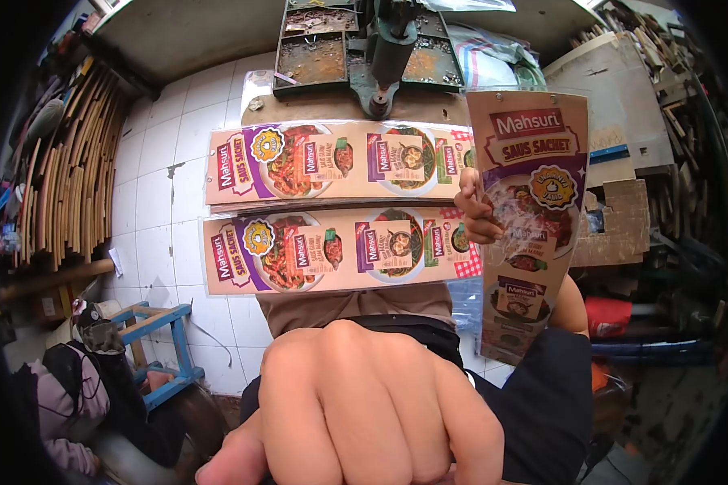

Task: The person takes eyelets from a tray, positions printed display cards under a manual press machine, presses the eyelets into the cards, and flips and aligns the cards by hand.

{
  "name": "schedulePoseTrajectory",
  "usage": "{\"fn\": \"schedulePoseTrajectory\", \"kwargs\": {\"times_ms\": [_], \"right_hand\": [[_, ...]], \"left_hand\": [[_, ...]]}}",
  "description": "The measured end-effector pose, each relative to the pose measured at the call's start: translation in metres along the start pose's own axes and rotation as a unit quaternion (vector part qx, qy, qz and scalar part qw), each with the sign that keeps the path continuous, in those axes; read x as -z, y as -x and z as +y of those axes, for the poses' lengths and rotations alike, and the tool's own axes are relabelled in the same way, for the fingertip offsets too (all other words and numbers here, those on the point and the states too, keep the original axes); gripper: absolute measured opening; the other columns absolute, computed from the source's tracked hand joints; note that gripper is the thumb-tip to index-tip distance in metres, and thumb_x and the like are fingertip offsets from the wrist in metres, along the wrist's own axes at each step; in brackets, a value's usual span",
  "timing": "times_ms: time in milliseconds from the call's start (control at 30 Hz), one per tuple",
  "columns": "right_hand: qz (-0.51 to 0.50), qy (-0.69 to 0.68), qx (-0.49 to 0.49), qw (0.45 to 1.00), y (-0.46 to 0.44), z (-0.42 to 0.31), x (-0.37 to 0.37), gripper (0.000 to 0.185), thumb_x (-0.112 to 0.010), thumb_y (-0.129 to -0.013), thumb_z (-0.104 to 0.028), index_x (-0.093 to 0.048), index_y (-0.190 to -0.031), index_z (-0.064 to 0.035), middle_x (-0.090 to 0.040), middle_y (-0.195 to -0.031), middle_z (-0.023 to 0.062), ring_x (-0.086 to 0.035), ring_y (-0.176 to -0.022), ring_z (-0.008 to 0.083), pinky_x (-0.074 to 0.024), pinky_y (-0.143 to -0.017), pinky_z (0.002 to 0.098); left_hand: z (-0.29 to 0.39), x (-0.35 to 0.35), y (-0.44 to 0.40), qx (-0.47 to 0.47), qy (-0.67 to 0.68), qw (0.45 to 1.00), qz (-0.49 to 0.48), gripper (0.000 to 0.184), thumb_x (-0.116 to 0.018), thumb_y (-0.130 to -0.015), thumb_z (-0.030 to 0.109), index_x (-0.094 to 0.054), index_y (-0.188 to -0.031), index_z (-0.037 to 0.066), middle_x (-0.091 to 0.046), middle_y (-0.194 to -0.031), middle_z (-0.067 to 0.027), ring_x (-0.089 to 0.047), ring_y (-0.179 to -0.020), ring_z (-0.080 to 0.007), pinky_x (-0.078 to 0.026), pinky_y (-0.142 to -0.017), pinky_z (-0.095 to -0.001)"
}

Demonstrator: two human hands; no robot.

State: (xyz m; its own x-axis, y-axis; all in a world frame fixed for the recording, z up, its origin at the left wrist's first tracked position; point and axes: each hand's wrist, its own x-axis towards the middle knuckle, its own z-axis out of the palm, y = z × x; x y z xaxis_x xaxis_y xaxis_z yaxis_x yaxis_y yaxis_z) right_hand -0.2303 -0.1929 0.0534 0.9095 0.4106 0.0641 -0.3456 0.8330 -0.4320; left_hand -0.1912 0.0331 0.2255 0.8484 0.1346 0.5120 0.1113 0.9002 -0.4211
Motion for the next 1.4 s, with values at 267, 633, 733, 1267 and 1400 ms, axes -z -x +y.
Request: {"fn": "schedulePoseTrajectory", "kwargs": {"times_ms": [267, 633, 733, 1267, 1400], "right_hand": [[0.013, -0.002, -0.039, 0.999, -0.012, 0.015, 0.0, 0.075, -0.057, -0.083, -0.059, -0.046, -0.123, 0.0038, -0.045, -0.081, 0.0062, -0.051, -0.053, 0.0178, -0.0378, -0.054, 0.0312], [-0.083, -0.259, -0.186, 0.944, -0.064, 0.104, -0.022, 0.074, -0.05, -0.09, -0.055, -0.049, -0.121, 0.0124, -0.057, -0.088, 0.0165, -0.055, -0.06, 0.025, -0.0457, -0.055, 0.0337], [0.023, -0.093, -0.151, 0.984, -0.063, 0.105, -0.033, 0.067, -0.051, -0.094, -0.049, -0.049, -0.129, 0.0085, -0.06, -0.106, 0.023, -0.064, -0.083, 0.0327, -0.0541, -0.076, 0.0407], [0.249, 0.165, 0.13, 0.945, 0.154, -0.016, 0.012, 0.115, -0.019, -0.082, -0.087, -0.053, -0.128, 0.0121, -0.059, -0.128, 0.0234, -0.056, -0.121, 0.0338, -0.0412, -0.105, 0.0416], [0.291, 0.289, 0.284, 0.867, 0.117, 0.004, 0.003, 0.085, -0.056, -0.089, -0.049, -0.028, -0.145, 0.0077, -0.054, -0.133, 0.0215, -0.058, -0.116, 0.0321, -0.0477, -0.095, 0.038]], "left_hand": [[0.061, 0.052, -0.017, 0.287, -0.232, 0.923, -0.105, 0.037, -0.046, -0.101, 0.031, -0.047, -0.071, 0.01, -0.046, -0.059, -0.0009, -0.05, -0.044, -0.017, -0.049, -0.078, -0.0422], [0.141, 0.126, -0.004, 0.574, -0.455, 0.68, 0.041, 0.023, -0.062, -0.092, 0.002, -0.053, -0.107, -0.011, -0.067, -0.094, -0.0199, -0.07, -0.072, -0.0278, -0.059, -0.062, -0.0363], [0.164, 0.116, 0.005, 0.557, -0.453, 0.69, 0.087, 0.011, -0.062, -0.09, -0.002, -0.061, -0.097, -0.011, -0.066, -0.098, -0.0224, -0.07, -0.073, -0.0285, -0.06, -0.063, -0.0373], [0.327, 0.123, -0.011, 0.196, -0.541, 0.737, 0.356, 0.043, -0.057, -0.097, 0.014, -0.046, -0.136, 0.002, -0.059, -0.13, -0.0142, -0.062, -0.114, -0.0244, -0.055, -0.095, -0.0401], [0.301, 0.145, -0.014, 0.196, -0.586, 0.691, 0.375, 0.045, -0.061, -0.095, 0.014, -0.044, -0.135, 0.002, -0.062, -0.122, -0.0139, -0.065, -0.107, -0.021, -0.06, -0.084, -0.0347]]}}
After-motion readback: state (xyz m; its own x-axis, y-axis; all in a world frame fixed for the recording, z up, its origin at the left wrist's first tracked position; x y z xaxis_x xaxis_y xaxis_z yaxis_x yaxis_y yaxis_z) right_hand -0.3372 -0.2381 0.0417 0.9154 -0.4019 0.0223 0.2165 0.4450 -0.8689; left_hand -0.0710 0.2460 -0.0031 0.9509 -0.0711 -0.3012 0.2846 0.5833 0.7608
